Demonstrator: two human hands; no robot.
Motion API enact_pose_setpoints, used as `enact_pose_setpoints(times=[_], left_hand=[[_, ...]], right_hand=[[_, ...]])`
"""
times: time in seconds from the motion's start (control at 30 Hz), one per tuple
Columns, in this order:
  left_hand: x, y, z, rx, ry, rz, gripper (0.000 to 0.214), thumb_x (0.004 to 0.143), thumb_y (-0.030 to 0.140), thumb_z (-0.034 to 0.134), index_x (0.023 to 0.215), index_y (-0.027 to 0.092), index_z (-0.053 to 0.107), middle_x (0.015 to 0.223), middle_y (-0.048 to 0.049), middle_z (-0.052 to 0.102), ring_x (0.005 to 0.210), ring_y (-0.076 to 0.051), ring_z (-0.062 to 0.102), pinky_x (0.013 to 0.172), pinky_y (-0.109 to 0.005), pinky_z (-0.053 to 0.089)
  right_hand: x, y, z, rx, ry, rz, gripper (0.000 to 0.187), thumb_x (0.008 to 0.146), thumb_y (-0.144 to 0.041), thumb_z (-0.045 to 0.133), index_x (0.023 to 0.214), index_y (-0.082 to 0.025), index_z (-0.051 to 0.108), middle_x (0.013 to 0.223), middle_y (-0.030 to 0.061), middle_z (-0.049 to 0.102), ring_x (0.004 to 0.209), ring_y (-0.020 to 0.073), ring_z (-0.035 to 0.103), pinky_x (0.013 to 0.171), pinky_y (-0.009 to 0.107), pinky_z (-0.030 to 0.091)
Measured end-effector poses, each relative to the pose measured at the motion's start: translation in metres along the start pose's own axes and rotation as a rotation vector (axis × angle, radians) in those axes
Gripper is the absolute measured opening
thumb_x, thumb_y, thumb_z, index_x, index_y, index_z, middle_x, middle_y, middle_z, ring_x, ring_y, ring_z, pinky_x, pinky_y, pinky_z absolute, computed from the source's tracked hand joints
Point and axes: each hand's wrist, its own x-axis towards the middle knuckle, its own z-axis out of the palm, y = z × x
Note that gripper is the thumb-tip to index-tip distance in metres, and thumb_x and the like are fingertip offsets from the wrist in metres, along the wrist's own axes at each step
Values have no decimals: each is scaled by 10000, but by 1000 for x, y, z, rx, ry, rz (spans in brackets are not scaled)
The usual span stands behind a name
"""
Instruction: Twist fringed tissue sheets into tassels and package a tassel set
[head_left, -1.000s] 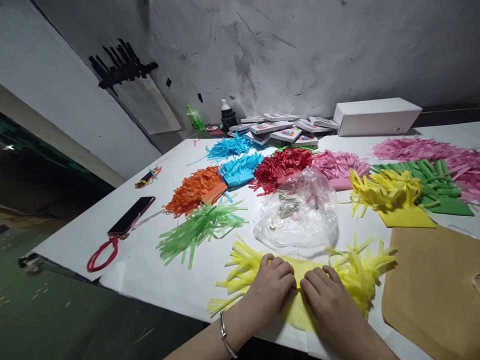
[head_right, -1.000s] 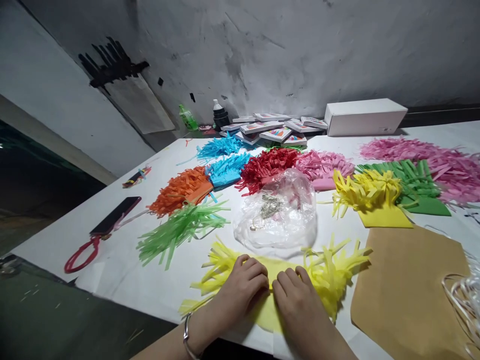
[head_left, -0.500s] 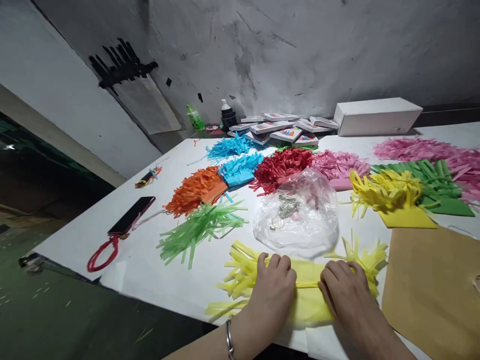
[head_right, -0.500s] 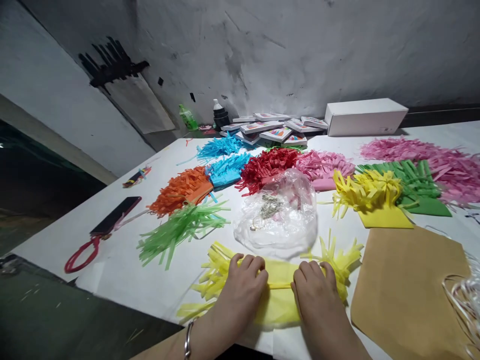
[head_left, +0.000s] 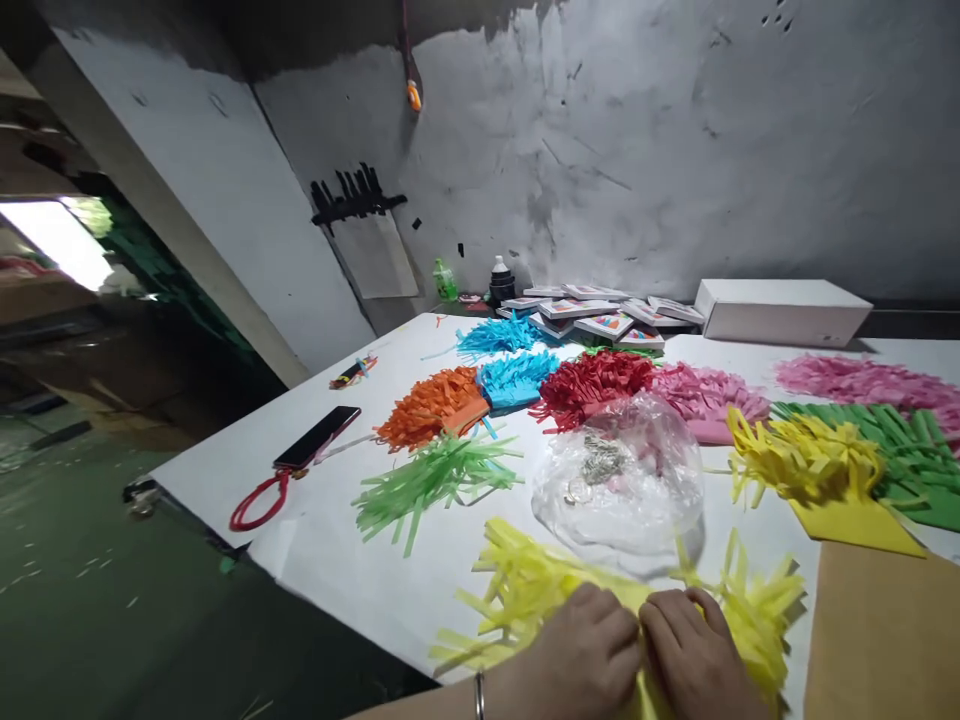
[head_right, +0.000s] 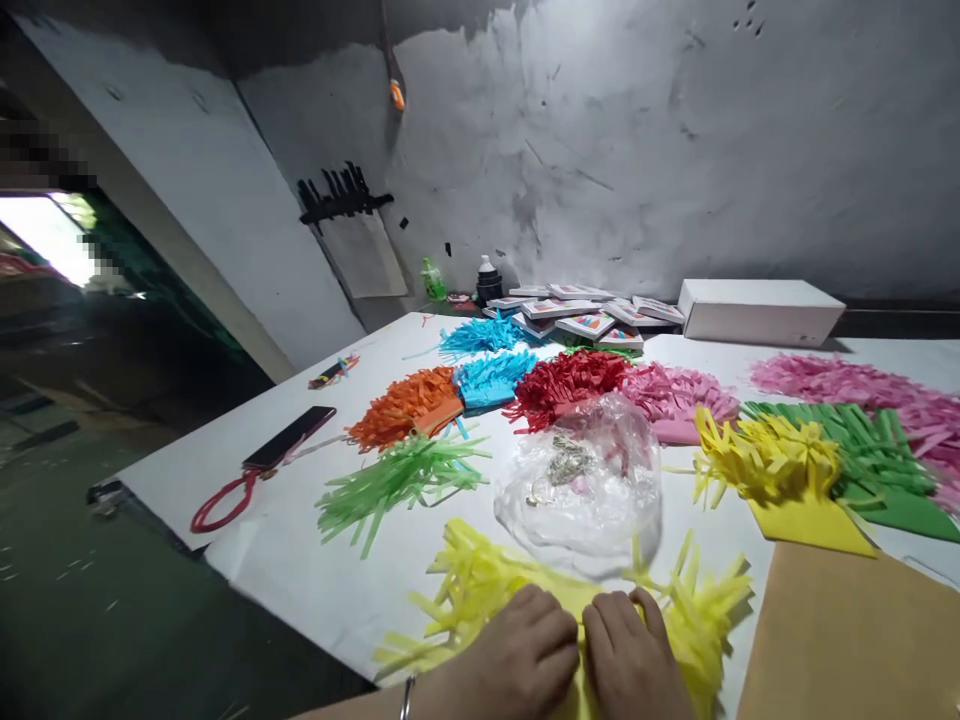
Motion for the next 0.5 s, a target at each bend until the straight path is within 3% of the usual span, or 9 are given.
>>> enact_pose_setpoints(times=[0.1, 0.2, 0.3, 0.4, 0.5], left_hand=[[-10, 3, 9, -74, 10, 53, 133, 963, 297, 621, 924, 169, 617, 958, -47, 670, 844, -171, 604, 747, -277, 447], [-16, 2, 15, -170, -92, -127, 322, 936, 389, 643, 1132, 136, 608, 1174, -129, 672, 1074, -261, 619, 868, -311, 497], [-16, 5, 10, -481, -85, -224, 160, 942, 316, 630, 1011, 185, 691, 1005, -101, 745, 919, -245, 678, 781, -294, 532], [-10, 9, -9, -734, -13, -296, 158, 944, 350, 625, 922, 258, 752, 760, -41, 744, 705, -196, 669, 671, -254, 522], [-1, 5, -37, -760, 52, -372, 277, 977, 368, 535, 1065, 225, 755, 853, -87, 754, 787, -220, 674, 719, -279, 517]], right_hand=[[-2, 16, -14, -12, 12, -45, 269, 979, -73, 344, 1002, -207, 576, 759, -13, 634, 714, 157, 611, 885, 362, 372], [-3, 40, -36, -91, 156, 2, 185, 1010, -247, 450, 1122, -166, 574, 860, 52, 697, 771, 204, 653, 867, 384, 429], [4, 55, -57, -203, 248, 42, 222, 1001, -304, 473, 1096, -151, 603, 861, 97, 710, 778, 249, 659, 830, 420, 449], [22, 48, -70, -247, 85, -284, 279, 1010, -251, 400, 1092, -174, 656, 910, 82, 747, 826, 219, 698, 864, 407, 438], [48, 27, -76, -223, 49, -531, 350, 1037, -247, 361, 996, -200, 705, 877, 49, 774, 818, 201, 722, 900, 396, 450]])
